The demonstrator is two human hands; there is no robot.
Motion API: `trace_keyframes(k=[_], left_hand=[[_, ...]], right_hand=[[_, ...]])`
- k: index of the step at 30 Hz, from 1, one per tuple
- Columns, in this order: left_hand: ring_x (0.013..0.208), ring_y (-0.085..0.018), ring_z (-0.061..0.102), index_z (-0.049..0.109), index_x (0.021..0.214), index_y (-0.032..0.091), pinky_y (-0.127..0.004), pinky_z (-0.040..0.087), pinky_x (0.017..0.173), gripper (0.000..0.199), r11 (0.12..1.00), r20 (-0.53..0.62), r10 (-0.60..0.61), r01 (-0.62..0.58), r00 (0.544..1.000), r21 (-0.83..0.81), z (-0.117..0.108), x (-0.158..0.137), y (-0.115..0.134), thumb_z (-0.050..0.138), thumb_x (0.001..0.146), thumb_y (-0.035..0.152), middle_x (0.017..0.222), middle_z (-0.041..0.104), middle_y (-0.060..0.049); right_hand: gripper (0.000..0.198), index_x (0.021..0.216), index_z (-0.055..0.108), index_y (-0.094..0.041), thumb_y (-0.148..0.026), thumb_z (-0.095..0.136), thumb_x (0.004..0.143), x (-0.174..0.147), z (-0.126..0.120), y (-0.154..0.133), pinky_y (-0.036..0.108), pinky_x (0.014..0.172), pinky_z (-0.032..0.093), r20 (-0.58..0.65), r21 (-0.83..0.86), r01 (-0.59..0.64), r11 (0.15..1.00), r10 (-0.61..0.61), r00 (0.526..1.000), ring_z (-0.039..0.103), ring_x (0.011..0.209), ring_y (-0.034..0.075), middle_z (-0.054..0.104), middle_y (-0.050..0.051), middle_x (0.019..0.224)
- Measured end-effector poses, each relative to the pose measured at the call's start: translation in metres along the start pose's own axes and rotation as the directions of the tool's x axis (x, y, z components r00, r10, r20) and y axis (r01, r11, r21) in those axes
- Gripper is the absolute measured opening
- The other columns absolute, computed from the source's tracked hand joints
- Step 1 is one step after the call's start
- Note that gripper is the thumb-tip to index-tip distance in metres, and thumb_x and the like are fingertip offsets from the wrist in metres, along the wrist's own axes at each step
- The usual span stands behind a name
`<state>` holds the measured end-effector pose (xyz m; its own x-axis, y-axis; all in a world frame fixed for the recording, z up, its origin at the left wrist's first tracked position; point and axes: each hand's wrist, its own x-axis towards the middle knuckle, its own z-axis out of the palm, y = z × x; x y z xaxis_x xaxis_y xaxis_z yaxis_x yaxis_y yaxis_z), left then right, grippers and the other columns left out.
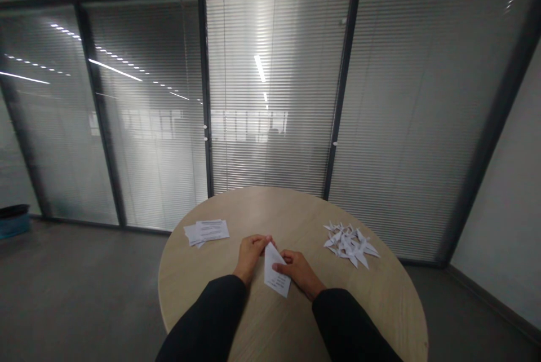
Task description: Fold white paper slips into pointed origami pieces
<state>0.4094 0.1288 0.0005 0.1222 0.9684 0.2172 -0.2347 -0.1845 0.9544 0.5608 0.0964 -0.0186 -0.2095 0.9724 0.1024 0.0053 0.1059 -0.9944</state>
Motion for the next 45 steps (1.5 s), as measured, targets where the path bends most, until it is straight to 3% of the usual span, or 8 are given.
trace_keyframes(k=[7, 13, 22, 28, 31, 35, 38, 45], left_hand=[[0.057, -0.017, 0.061, 0.069, 0.065, 0.01, -0.025, 0.045, 0.056, 0.038, 0.999, 0.026, 0.017, -0.016, 1.0, -0.049, 0.002, -0.005, 0.006, 0.071, 0.064, 0.048, 0.067, 0.07, -0.01], [0.057, -0.017, 0.062, 0.068, 0.063, 0.011, -0.026, 0.046, 0.056, 0.041, 0.998, -0.036, -0.03, 0.028, 0.999, -0.054, 0.003, -0.004, 0.006, 0.07, 0.063, 0.052, 0.066, 0.069, -0.01], [0.046, -0.015, 0.056, 0.065, 0.057, 0.012, -0.024, 0.038, 0.045, 0.043, 0.987, -0.17, 0.085, -0.059, 0.982, 0.153, 0.003, -0.003, 0.0, 0.066, 0.066, 0.054, 0.055, 0.065, -0.008], [0.042, -0.012, 0.048, 0.058, 0.051, 0.016, -0.022, 0.032, 0.044, 0.039, 0.95, -0.255, 0.192, -0.114, 0.948, 0.292, 0.003, -0.002, -0.004, 0.064, 0.069, 0.05, 0.046, 0.056, -0.001], [0.042, -0.011, 0.047, 0.06, 0.052, 0.015, -0.022, 0.03, 0.044, 0.04, 0.958, -0.207, 0.165, -0.107, 0.964, 0.267, 0.0, 0.002, -0.008, 0.065, 0.067, 0.051, 0.045, 0.055, 0.0], [0.046, -0.013, 0.053, 0.064, 0.062, 0.013, -0.023, 0.034, 0.046, 0.042, 0.986, -0.089, 0.051, -0.036, 0.995, 0.161, 0.0, 0.005, -0.01, 0.067, 0.064, 0.054, 0.054, 0.063, -0.004], [0.048, -0.014, 0.056, 0.063, 0.065, 0.012, -0.023, 0.037, 0.047, 0.04, 0.996, -0.028, 0.009, -0.006, 1.0, 0.084, 0.002, 0.005, -0.01, 0.076, 0.054, 0.048, 0.057, 0.065, -0.005], [0.045, -0.012, 0.054, 0.063, 0.06, 0.012, -0.022, 0.036, 0.045, 0.035, 0.998, -0.043, 0.002, 0.0, 0.999, 0.058, 0.003, 0.003, -0.008, 0.079, 0.05, 0.042, 0.051, 0.063, -0.003]], right_hand=[[0.044, 0.07, 0.062, -0.015, -0.047, 0.082, 0.049, -0.001, 0.001, -0.001, 0.03, 0.06, 0.044, 0.004, 0.001, 0.006, 1.0, -0.006, 1.0, 0.063, 0.063, 0.02, 0.069, 0.003, 0.069], [0.044, 0.07, 0.062, -0.015, -0.047, 0.082, 0.047, -0.002, 0.002, -0.005, 0.03, 0.06, 0.044, 0.038, 0.008, 0.011, 1.0, -0.011, 0.999, 0.063, 0.064, 0.021, 0.069, 0.003, 0.069], [0.041, 0.071, 0.063, -0.014, -0.043, 0.082, 0.049, -0.003, 0.005, -0.01, 0.028, 0.059, 0.043, 0.073, 0.0, 0.003, 1.0, -0.003, 0.997, 0.063, 0.063, 0.019, 0.069, 0.003, 0.069], [0.04, 0.074, 0.063, -0.014, -0.043, 0.081, 0.052, -0.004, 0.005, -0.011, 0.03, 0.061, 0.044, 0.085, 0.007, 0.019, 1.0, -0.02, 0.996, 0.064, 0.065, 0.02, 0.07, 0.003, 0.07], [0.041, 0.072, 0.062, -0.014, -0.043, 0.082, 0.05, -0.005, 0.005, -0.01, 0.029, 0.06, 0.044, 0.069, 0.005, 0.013, 1.0, -0.013, 0.998, 0.063, 0.064, 0.02, 0.069, 0.003, 0.068], [0.045, 0.072, 0.061, -0.015, -0.045, 0.083, 0.047, -0.003, 0.003, -0.006, 0.03, 0.06, 0.045, 0.035, 0.011, -0.009, 1.0, 0.009, 0.999, 0.064, 0.063, 0.021, 0.069, 0.002, 0.067], [0.046, 0.072, 0.061, -0.015, -0.046, 0.083, 0.046, -0.002, 0.003, -0.003, 0.031, 0.061, 0.045, 0.018, 0.013, -0.018, 1.0, 0.018, 1.0, 0.064, 0.063, 0.021, 0.068, 0.002, 0.065], [0.047, 0.075, 0.064, -0.014, -0.045, 0.083, 0.046, -0.002, 0.004, -0.005, 0.033, 0.063, 0.046, 0.029, 0.01, -0.025, 1.0, 0.025, 0.999, 0.064, 0.065, 0.022, 0.069, 0.003, 0.067]])
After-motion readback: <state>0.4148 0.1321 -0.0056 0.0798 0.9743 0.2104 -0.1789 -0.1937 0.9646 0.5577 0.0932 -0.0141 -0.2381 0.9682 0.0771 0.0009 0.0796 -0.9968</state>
